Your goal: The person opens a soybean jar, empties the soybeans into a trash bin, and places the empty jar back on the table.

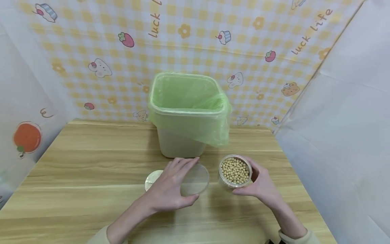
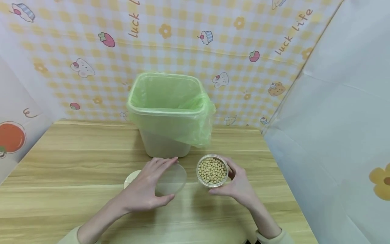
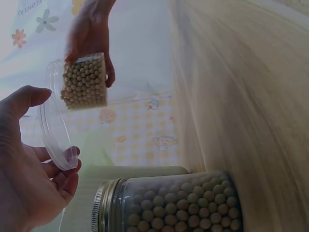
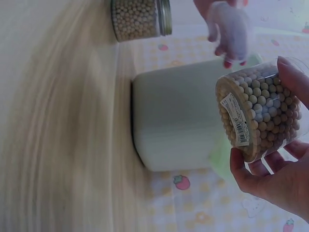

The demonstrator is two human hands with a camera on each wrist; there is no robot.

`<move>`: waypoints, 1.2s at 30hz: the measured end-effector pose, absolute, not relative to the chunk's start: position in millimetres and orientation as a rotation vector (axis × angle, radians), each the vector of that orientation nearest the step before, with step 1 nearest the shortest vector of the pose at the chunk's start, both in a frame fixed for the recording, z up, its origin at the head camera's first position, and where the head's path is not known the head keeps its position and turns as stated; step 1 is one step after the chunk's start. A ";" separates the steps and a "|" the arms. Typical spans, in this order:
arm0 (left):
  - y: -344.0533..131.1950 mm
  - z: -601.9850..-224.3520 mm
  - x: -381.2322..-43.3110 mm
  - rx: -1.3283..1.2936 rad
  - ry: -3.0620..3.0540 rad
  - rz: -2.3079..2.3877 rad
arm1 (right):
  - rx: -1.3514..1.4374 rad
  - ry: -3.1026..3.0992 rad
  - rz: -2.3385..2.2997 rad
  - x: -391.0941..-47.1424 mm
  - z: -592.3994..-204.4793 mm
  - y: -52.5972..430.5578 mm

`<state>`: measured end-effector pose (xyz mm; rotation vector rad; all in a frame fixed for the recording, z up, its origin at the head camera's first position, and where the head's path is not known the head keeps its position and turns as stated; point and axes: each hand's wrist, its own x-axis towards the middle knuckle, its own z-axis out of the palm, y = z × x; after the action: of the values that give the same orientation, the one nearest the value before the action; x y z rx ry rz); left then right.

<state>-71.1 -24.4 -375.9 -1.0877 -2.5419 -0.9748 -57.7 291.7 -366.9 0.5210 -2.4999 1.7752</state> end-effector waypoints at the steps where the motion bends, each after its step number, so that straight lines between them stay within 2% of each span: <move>1: -23.3 -377.7 -71.5 -1.092 -2.557 -0.959 | 0.517 -2.494 1.771 -57.5 -365.8 293.1; 27: 15.2 -433.1 -67.0 -1.280 -2.754 -0.521 | 0.456 -2.461 1.728 -55.6 -352.0 301.4; 36: 19.1 -438.0 -65.6 -1.305 -2.842 -0.491 | 0.432 -2.473 1.678 -57.9 -348.3 299.9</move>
<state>-65.6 19.1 -438.0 -1.3049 -2.8421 -0.4906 -57.9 299.9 -348.3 0.4319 -2.4728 1.6785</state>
